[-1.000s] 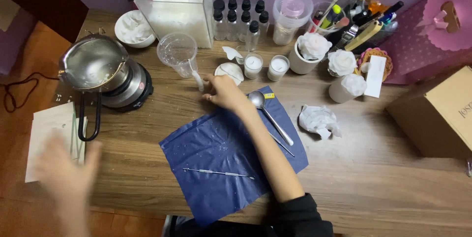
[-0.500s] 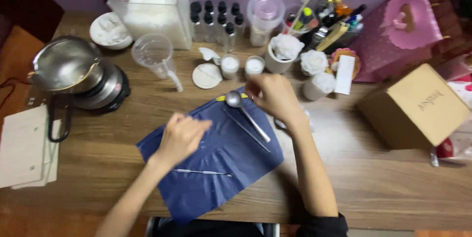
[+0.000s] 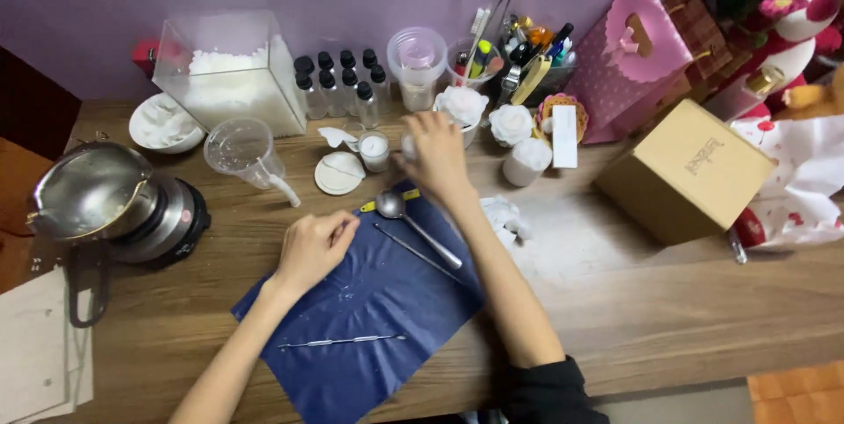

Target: Scraping wax residue from the inside of a small glass jar using a metal tool and wiping it clean with a paper towel.

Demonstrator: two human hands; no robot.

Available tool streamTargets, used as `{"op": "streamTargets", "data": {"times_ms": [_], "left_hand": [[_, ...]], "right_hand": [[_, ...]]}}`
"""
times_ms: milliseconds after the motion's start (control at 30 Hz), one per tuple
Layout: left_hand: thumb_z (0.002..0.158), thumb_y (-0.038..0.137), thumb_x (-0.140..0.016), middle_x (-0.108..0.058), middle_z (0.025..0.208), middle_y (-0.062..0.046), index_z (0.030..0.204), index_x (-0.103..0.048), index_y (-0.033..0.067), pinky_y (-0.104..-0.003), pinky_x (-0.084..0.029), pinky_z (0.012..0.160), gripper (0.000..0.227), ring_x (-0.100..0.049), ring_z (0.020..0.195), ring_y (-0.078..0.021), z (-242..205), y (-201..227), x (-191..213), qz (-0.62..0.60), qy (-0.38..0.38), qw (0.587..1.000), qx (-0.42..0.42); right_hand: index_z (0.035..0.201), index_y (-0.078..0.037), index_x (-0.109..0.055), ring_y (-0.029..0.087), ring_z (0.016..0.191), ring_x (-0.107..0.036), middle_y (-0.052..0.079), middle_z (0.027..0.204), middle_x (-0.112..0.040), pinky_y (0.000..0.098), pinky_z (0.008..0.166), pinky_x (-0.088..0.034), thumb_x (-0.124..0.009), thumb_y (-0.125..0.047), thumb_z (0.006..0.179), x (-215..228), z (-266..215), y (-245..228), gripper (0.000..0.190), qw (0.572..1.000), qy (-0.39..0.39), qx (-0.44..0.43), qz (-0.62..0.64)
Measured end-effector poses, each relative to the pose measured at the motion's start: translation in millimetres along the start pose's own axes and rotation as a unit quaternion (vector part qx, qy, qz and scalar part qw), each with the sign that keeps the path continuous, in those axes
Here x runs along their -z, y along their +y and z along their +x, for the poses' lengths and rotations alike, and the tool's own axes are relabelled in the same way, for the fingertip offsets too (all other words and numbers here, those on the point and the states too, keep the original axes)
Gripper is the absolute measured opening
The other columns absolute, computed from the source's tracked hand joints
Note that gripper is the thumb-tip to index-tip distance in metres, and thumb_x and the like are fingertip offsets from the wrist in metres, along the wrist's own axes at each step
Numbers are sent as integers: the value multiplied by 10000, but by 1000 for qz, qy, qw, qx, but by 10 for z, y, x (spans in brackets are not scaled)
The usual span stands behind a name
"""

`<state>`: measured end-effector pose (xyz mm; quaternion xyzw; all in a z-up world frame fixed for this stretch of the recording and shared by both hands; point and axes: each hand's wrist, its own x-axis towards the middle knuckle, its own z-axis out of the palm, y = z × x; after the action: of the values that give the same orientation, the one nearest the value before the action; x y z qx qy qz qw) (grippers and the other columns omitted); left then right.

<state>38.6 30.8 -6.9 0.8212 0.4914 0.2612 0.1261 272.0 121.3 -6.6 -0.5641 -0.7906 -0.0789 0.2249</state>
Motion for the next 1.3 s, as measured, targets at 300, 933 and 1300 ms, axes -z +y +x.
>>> {"op": "streamTargets", "data": {"times_ms": [300,933,1300], "left_hand": [[806,216,-648,-605,509,-19,797,-687,181,-339,-506,530,53,-619,531,-244,-462,-159,105,-76,12,997,28],[530,134,-802,-580,1149,-136,1260,-494,26,-406,-468,845,800,-584,1041,-320,-607,-140,-75,-182,80,976,-90],[627,44,-812,-628,1127,-112,1175,-538,5,-414,-491,859,614,-624,1024,-297,-611,-103,-103,-226,188,950,-100]], "right_hand": [[1263,-96,-502,234,1060,-488,68,1046,-660,432,824,-348,-753,-476,627,-32,7,27,783,990,-51,2,-131],[1074,-94,-567,183,788,-529,-13,884,-653,358,776,-356,-861,-483,535,414,-803,-1344,726,953,40,67,293],[936,-56,-635,261,773,-599,88,925,-676,352,712,-480,-825,-396,676,41,-933,-1013,469,902,132,119,393]]}}
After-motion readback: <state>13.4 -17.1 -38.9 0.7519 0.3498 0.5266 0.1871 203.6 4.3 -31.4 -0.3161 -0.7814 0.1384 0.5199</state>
